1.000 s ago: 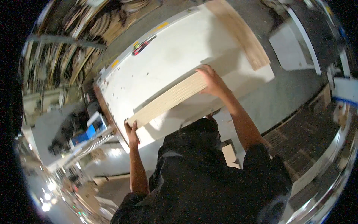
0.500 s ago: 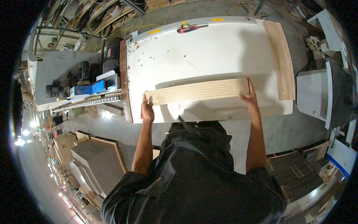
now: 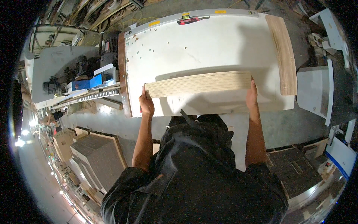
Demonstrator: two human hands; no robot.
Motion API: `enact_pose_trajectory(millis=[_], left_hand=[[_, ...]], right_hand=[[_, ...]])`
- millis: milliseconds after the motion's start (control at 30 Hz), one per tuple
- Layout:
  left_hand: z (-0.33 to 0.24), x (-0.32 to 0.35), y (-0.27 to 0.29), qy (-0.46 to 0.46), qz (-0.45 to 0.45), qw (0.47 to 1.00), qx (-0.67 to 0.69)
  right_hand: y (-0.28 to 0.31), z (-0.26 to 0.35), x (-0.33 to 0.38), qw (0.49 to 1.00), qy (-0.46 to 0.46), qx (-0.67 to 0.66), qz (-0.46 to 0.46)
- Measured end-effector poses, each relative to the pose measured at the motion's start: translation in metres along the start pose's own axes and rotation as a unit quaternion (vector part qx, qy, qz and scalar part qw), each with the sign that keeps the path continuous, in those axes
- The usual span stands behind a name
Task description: Inspecting and marking wood panels on a workbench in a furniture manufacturing facility.
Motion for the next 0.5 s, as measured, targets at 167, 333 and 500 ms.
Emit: enact_pose_trajectory(millis=[167,333,500], left_hand=[[-0.007,-0.001,0.001,-0.036,0.05,0.997,-0.035],[-0.064,0.003,-0.022,-0.184,0.017,0.908,-0.376],[-0.081,0.026,-0.175,-0.338,0.197,0.691,-0.608]], right_hand=[[0.003,-0.001,-0.003,0.999,-0.03,-0.034,-0.013],[0.021,-0.005,-0.007,0.995,-0.061,-0.047,-0.058],[0.039,-0.01,-0.004,0.995,-0.009,-0.052,-0.085]])
Point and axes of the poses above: each hand's wrist, its own x-axis away from the middle knuckle, its own y-axis out of the back of the hand, z = x × y, the point moved 10 cm from there along -x, towards the middle knuckle
